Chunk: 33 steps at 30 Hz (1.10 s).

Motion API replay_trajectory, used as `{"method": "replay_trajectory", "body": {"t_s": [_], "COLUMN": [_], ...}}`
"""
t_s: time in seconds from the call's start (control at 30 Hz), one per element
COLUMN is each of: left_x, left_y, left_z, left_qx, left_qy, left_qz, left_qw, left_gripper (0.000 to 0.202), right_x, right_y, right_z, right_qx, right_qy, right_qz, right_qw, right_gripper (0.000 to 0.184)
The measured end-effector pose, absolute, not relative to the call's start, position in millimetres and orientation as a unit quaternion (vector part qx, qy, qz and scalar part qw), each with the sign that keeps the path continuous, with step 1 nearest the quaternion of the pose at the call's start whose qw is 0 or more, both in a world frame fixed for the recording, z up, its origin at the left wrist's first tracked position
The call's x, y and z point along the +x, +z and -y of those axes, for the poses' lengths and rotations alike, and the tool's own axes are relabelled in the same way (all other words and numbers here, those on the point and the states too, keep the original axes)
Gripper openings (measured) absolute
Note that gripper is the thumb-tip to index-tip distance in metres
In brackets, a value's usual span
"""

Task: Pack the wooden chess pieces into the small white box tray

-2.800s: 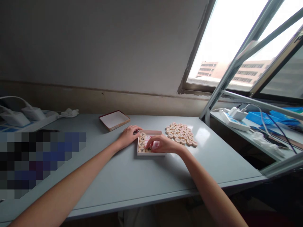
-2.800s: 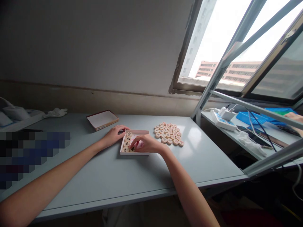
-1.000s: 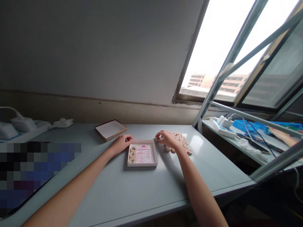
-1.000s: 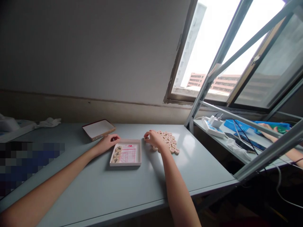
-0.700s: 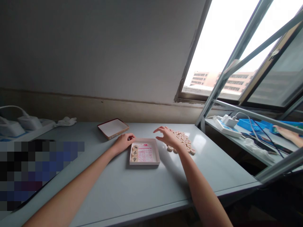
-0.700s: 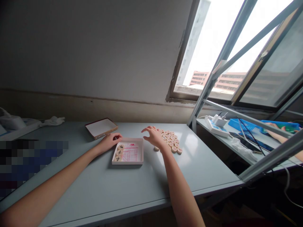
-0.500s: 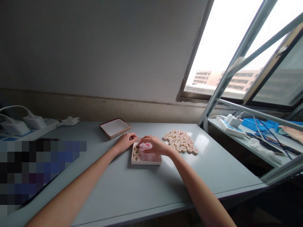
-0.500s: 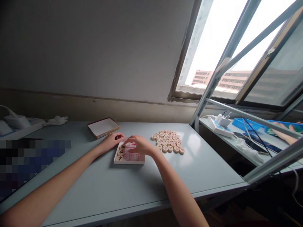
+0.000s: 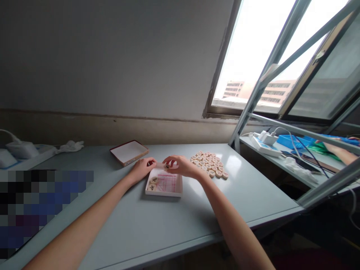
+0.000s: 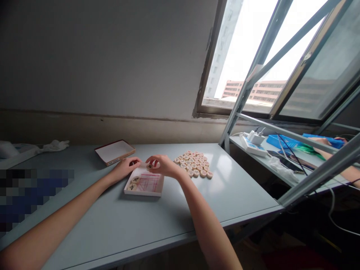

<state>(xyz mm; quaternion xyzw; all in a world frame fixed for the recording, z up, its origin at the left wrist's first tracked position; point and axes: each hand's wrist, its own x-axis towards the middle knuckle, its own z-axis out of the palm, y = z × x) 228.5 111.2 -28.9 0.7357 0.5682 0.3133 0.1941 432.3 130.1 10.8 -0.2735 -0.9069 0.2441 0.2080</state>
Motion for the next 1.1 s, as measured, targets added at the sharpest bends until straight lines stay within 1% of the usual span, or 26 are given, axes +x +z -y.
{"method": "replay_trajectory", "body": {"t_s": [0.1, 0.17, 0.3, 0.37, 0.43, 0.53, 0.63, 0.7, 0.77, 0.83, 0.93, 1.1], "left_x": [228.1, 228.1, 229.2, 230.0, 230.6, 231.0, 231.1, 231.0, 230.7, 230.5, 230.7, 230.0], "left_y": [-30.4, -31.1, -30.2, -29.0, -27.9, -27.3, -27.7, -28.3, -29.1, -29.9, -30.9, -32.6], "left_z": [-111.7, -111.9, -111.0, -110.3, -109.7, -109.2, -109.6, -110.3, -111.2, -112.2, -114.0, -117.3], "left_qx": [0.735, 0.734, 0.732, 0.73, 0.73, 0.734, 0.733, 0.733, 0.735, 0.735, 0.728, 0.722], "left_qy": [0.307, 0.306, 0.306, 0.306, 0.305, 0.305, 0.304, 0.304, 0.306, 0.305, 0.307, 0.313], "left_qz": [-0.575, -0.578, -0.582, -0.585, -0.586, -0.58, -0.58, -0.58, -0.575, -0.577, -0.587, -0.592], "left_qw": [0.187, 0.182, 0.18, 0.178, 0.175, 0.179, 0.183, 0.185, 0.189, 0.187, 0.176, 0.174], "left_gripper": [0.029, 0.029, 0.029, 0.029, 0.029, 0.029, 0.03, 0.032, 0.033, 0.034, 0.033, 0.033], "right_x": [455.6, 469.8, 487.3, 491.3, 492.2, 483.8, 461.5, 443.0, 426.5, 414.6, 405.3, 402.6], "right_y": [25.9, 28.9, 19.5, 15.1, 14.2, 16.6, 16.2, 13.5, 9.7, 5.0, -3.2, -11.2], "right_z": [-134.7, -138.7, -147.5, -149.9, -150.1, -146.7, -139.0, -131.3, -122.4, -114.1, -106.6, -106.1], "right_qx": [-0.325, -0.366, -0.441, -0.457, -0.462, -0.425, -0.328, -0.27, -0.215, -0.173, -0.166, -0.183], "right_qy": [0.261, 0.251, 0.169, 0.121, 0.101, 0.126, 0.163, 0.164, 0.17, 0.184, 0.162, 0.101], "right_qz": [0.887, 0.878, 0.876, 0.876, 0.877, 0.89, 0.915, 0.93, 0.944, 0.954, 0.961, 0.963], "right_qw": [0.201, 0.178, 0.1, 0.092, 0.091, 0.106, 0.168, 0.188, 0.181, 0.16, 0.15, 0.172], "right_gripper": [0.019, 0.016, 0.015, 0.018, 0.02, 0.02, 0.027, 0.032, 0.034, 0.029, 0.027, 0.022]}}
